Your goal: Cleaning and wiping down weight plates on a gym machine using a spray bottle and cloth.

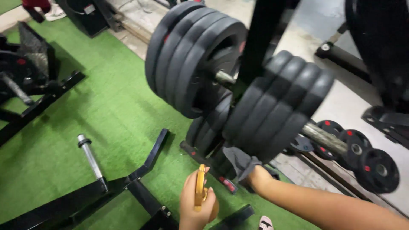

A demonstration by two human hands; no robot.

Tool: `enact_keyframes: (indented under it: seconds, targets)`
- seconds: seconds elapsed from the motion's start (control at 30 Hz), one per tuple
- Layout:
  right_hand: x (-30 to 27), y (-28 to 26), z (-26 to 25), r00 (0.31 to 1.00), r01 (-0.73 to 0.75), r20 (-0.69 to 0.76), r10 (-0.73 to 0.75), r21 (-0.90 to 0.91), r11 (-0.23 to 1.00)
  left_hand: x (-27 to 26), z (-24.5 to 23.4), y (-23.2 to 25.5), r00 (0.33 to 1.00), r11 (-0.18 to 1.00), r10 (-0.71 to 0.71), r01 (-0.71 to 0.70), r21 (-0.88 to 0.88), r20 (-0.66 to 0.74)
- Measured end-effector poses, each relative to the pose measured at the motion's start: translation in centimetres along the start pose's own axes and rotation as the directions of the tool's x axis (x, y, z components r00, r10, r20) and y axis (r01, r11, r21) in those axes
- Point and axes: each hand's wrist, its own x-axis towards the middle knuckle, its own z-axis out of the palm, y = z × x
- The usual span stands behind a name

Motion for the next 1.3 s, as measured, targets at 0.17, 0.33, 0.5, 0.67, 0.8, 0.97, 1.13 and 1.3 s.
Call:
enact_keyframes:
  seconds: [0.17, 0.33, 0.5, 0.67, 0.8, 0.97, 1.13, 1.3]
  targets:
    - [-5.9, 7.1, -6.2, 0.972, 0.023, -0.233, 0.028, 0.216, 0.976, 0.2, 3.1, 3.5, 0.991, 0.992, 0.121, -0.119, -0.034, 0.060]
    - [-7.2, 14.2, -18.7, 0.893, -0.095, -0.367, 0.260, 0.413, 0.906, -0.2, 5.7, 5.6, 0.989, 0.991, 0.105, -0.096, -0.095, 0.106]
    - [-4.6, 19.6, -17.4, 0.638, -0.248, -0.321, 0.700, 0.774, 0.582, -0.8, 7.6, 7.8, 0.944, 0.947, 0.321, -0.322, 0.006, 0.077]
    - [-1.8, 17.9, -13.5, 0.165, 0.095, -0.277, 0.947, 0.960, 0.264, -2.2, 8.9, 8.9, 0.954, 0.954, 0.288, -0.293, 0.058, 0.089]
    - [-0.8, 12.4, -9.2, 0.071, 0.407, 0.070, 0.995, 0.909, -0.093, -3.1, 9.6, 9.6, 0.955, 0.948, 0.283, -0.293, 0.124, 0.090]
    - [-2.6, 4.6, -8.3, 0.211, 0.298, 0.053, 0.976, 0.948, -0.116, -3.2, 10.9, 9.7, 0.958, 0.946, 0.284, -0.287, 0.151, 0.041]
    - [-4.0, -1.3, 2.0, 0.376, 0.262, 0.037, 0.926, 0.954, -0.144, -2.9, 12.0, 9.6, 0.969, 0.955, 0.248, -0.244, 0.169, -0.003]
    - [-8.6, 2.2, 8.5, 0.475, 0.107, 0.679, 0.560, 0.587, -0.802, -3.5, 12.5, 8.2, 0.943, 0.935, 0.328, -0.316, 0.163, -0.052]
